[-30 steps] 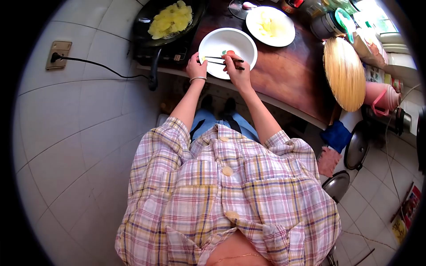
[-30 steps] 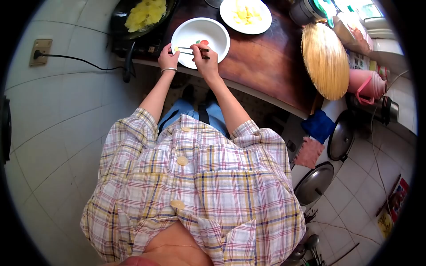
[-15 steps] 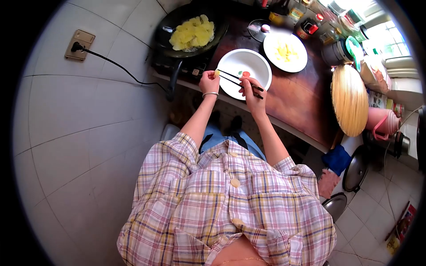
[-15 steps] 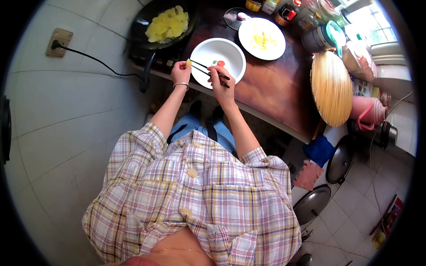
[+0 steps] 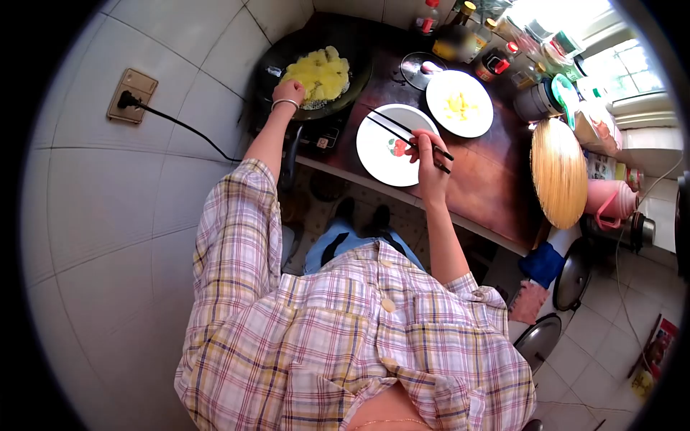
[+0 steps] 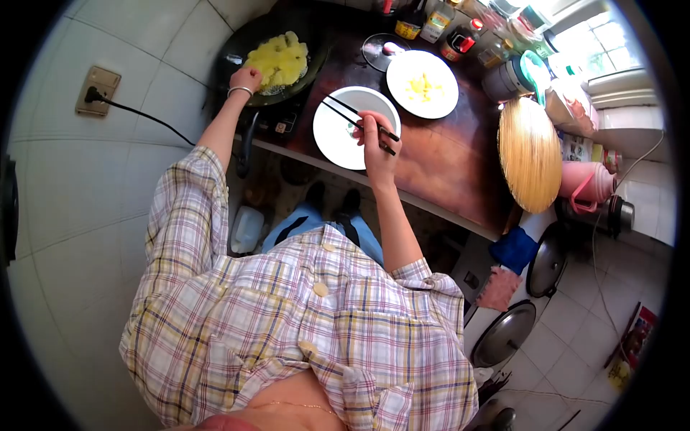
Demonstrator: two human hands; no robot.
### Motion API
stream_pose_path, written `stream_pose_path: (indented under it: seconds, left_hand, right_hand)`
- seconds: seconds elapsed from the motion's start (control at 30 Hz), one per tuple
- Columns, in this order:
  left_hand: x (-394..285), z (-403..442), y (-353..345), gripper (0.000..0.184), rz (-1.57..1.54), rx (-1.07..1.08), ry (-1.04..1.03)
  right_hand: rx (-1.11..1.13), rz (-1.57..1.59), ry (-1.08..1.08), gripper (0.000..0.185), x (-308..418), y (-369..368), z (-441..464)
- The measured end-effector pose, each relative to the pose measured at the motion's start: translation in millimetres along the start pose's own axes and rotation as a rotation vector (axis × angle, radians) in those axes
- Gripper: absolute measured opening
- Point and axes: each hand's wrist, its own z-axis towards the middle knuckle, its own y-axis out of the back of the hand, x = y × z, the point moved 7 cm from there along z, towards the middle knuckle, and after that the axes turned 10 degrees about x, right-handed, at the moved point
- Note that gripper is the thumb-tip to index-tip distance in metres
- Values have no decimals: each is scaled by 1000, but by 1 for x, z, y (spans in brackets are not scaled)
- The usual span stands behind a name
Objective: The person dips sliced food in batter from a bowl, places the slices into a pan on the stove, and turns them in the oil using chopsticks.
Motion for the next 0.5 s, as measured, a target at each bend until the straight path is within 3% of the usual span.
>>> stream_pose_path:
  seconds: [0.07,0.23,0.37,0.43,0.5]
  left_hand:
    - [4,15,-10,25,61,106,-49]
    - [-14,10,16,30,90,116,-161]
    - [-48,-24,56,20,-12,-79,-231]
    - [-78,-64,56,20,-251,-124,-298]
    - [-103,-119,-1,26,-602,329,-210]
  right_hand:
    - [-41,-46,-11,18,2,17,-9]
    - [-184,-130,-48,20,20,73,-37]
    - [-313,-176,-120,23,26,109,-57]
    - [-340,-128,-114,23,27,115,-62]
    - [-367,-64,-90,26,31,119,-64]
